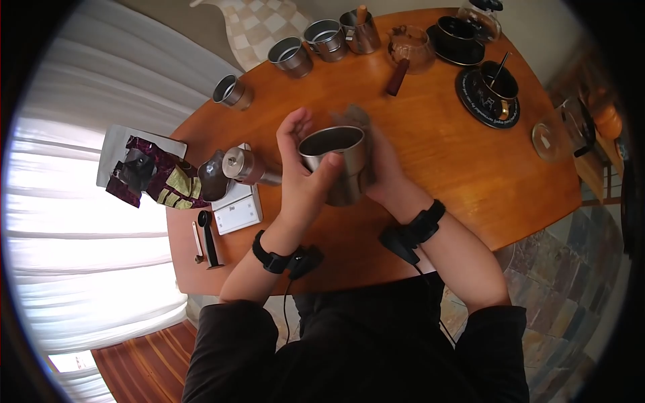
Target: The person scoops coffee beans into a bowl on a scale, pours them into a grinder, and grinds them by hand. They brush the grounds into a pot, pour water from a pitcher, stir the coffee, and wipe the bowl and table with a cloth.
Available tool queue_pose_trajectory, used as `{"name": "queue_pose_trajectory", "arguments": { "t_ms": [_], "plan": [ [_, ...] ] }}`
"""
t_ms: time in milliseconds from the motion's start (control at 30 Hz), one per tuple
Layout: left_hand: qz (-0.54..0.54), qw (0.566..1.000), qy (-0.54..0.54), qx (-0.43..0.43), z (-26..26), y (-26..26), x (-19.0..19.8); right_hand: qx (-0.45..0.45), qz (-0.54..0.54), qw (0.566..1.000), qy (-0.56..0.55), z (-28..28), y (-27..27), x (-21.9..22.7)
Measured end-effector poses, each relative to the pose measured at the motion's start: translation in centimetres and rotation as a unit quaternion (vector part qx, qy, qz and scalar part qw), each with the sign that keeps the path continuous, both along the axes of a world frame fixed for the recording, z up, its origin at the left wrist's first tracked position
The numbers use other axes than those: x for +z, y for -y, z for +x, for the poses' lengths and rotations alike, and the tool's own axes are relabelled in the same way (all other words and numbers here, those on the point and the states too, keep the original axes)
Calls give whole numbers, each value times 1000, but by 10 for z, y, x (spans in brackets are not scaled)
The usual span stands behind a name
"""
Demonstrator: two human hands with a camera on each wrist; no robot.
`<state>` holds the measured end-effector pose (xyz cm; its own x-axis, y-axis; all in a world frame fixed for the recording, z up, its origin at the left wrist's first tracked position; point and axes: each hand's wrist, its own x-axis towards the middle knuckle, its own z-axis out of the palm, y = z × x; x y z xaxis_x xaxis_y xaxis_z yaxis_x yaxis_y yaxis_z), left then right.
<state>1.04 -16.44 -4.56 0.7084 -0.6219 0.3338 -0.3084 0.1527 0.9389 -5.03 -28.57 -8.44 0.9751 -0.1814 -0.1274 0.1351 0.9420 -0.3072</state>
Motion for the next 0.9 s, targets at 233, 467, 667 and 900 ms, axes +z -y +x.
{"name": "queue_pose_trajectory", "arguments": {
  "t_ms": [233, 467, 667, 900],
  "plan": [
    [28, 999, -27, 17, -1, -6, 13, -5, 68, 997, 25, 5, -1, -5],
    [60, 998, 8, 2, 2, -10, 6, -17, -9, 1000, 20, 2, -4, 2],
    [55, 998, -23, -32, 9, -16, 1, 46, 72, 995, 49, -2, 0, 4],
    [63, 989, -134, -30, -2, -18, 8, -54, -72, 994, -66, 2, -4, 2]
  ]
}}
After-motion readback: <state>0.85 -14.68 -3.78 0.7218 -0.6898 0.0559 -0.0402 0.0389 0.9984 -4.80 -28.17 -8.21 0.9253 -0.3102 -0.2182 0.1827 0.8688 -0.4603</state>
